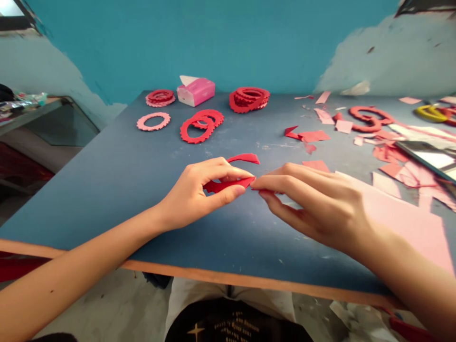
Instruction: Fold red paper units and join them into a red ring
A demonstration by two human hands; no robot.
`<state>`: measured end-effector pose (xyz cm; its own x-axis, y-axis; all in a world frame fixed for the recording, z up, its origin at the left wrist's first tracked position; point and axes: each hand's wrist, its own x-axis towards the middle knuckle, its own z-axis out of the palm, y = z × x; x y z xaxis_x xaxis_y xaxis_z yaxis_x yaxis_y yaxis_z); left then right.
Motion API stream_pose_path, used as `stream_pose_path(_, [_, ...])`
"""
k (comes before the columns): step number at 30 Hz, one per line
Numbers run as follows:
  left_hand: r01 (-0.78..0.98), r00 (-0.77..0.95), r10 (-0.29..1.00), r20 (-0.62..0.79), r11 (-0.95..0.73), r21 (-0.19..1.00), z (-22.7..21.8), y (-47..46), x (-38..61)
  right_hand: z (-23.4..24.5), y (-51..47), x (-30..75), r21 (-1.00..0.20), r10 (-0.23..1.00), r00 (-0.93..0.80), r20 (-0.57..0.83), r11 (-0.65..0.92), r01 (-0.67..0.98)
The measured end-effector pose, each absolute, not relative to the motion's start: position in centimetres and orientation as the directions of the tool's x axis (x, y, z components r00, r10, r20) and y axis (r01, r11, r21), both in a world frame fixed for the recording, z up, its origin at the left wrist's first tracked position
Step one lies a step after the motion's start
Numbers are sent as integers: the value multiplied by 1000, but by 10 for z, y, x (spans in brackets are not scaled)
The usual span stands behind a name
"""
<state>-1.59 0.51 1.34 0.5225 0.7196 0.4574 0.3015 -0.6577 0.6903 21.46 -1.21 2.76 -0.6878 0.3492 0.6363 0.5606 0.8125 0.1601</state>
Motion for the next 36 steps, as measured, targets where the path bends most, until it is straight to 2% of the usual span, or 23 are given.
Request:
stream_pose_path(5, [282, 534, 726, 432, -635, 719, 13, 5, -16, 26, -11, 214, 74, 379, -671, 637, 837, 542])
stream_pose_path(13, [265, 534, 745, 400, -596, 758, 13, 4, -16, 23, -10, 215, 32, 378, -671, 638, 858, 513])
stream_pose_path(22, [182, 497, 797, 344, -483, 857, 16, 6, -17, 26, -15, 213, 115, 323, -624, 712, 823, 557])
stream_pose_path(36, [146, 474, 824, 310, -421, 895, 16, 7, -16, 26, -14, 215, 176, 281, -668, 689, 829, 530])
